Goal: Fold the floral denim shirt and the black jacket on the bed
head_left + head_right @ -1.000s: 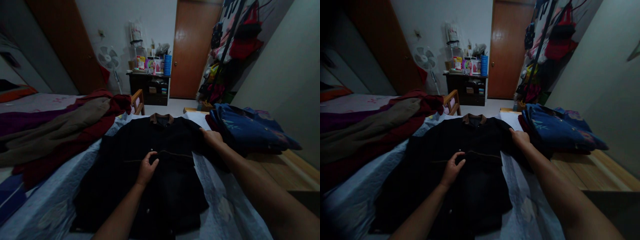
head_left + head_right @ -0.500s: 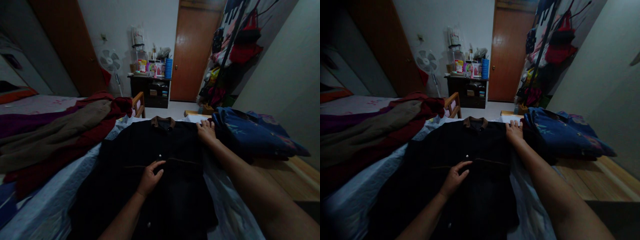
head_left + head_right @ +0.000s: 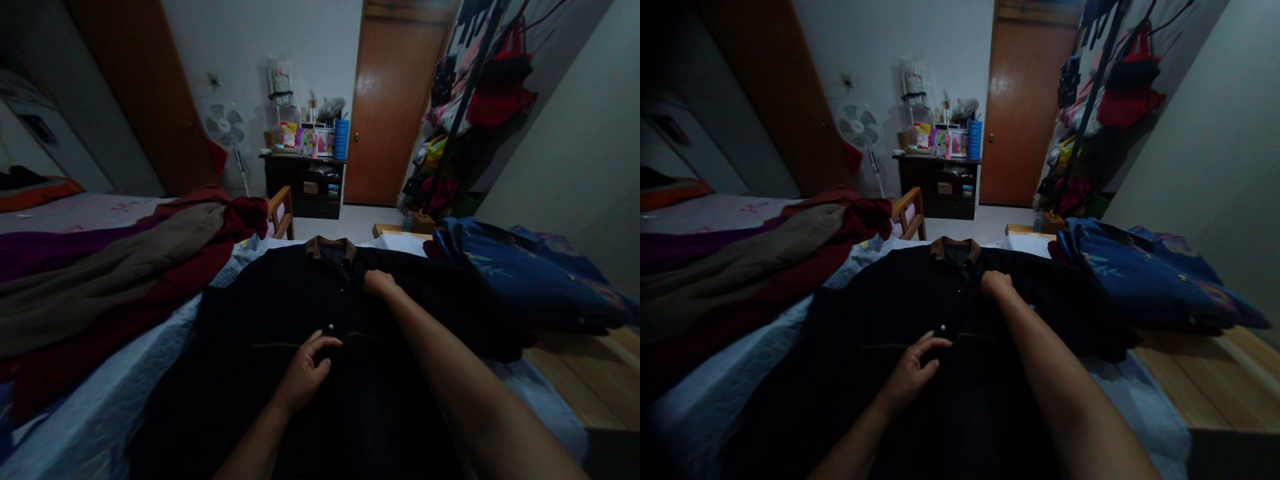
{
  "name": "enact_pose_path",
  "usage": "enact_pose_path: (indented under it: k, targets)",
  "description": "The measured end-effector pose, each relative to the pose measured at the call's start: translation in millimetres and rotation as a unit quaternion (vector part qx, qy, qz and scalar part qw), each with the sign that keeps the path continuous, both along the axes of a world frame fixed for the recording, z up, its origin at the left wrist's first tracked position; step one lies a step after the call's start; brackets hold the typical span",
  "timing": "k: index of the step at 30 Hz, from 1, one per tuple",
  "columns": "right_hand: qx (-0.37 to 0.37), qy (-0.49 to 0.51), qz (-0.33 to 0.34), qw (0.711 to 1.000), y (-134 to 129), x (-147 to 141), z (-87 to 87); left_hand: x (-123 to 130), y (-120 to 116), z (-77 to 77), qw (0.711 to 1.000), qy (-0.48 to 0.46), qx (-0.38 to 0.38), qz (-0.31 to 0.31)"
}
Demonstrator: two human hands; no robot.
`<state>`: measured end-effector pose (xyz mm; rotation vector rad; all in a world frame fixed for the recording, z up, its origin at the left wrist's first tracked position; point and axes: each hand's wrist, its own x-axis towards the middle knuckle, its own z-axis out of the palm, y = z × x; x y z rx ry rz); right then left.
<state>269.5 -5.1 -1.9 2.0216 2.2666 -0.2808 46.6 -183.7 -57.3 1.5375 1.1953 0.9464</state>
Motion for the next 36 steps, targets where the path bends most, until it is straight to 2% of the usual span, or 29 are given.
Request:
enact_pose_path:
  k: [3,5,8,11,14,17,20,24,27,31,33,36]
  targets:
    - [0.052,0.032,0.015,0.998,24,-17,10.9,0,-1,-1.1,1.000,0.027,-0.010,-0.008]
    - [0.083,0.055,0.027,0.995,38,-29,12.3,0,-1,-0.6,0.999,0.040,-0.009,-0.020]
    - [0.096,0.080,0.028,0.992,55,-42,4.8,-1,-2,1.3,0.998,0.054,-0.006,-0.029]
    - [0.076,0.104,0.022,0.991,68,-46,-7.9,-1,-2,2.1,0.998,0.055,-0.002,-0.036]
    - [0.059,0.141,-0.001,0.988,75,-42,-18.6,-2,-3,1.5,0.998,0.058,-0.006,-0.036]
    - [0.079,0.206,-0.043,0.974,82,-33,-23.3,-2,-3,2.5,0.998,0.045,-0.007,-0.036]
    - [0.104,0.308,-0.092,0.941,91,-24,-20.3,-1,-3,3.8,0.999,0.030,-0.001,-0.040]
    - [0.101,0.460,-0.133,0.872,105,-24,-11.5,-1,-4,1.9,0.999,0.045,-0.016,-0.011]
    - [0.087,0.544,-0.117,0.826,104,-35,-12.5,-2,-5,-0.3,0.998,0.052,-0.024,0.010]
    - [0.026,0.605,-0.050,0.794,93,-46,-26.0,-2,-5,-3.3,0.997,0.080,0.001,0.022]
    - [0.025,0.584,-0.023,0.811,92,-42,-31.2,-1,-4,-6.1,0.992,0.114,0.040,0.033]
    - [0.096,0.475,-0.042,0.874,97,-21,-31.4,1,-2,-10.6,0.975,0.174,0.117,0.070]
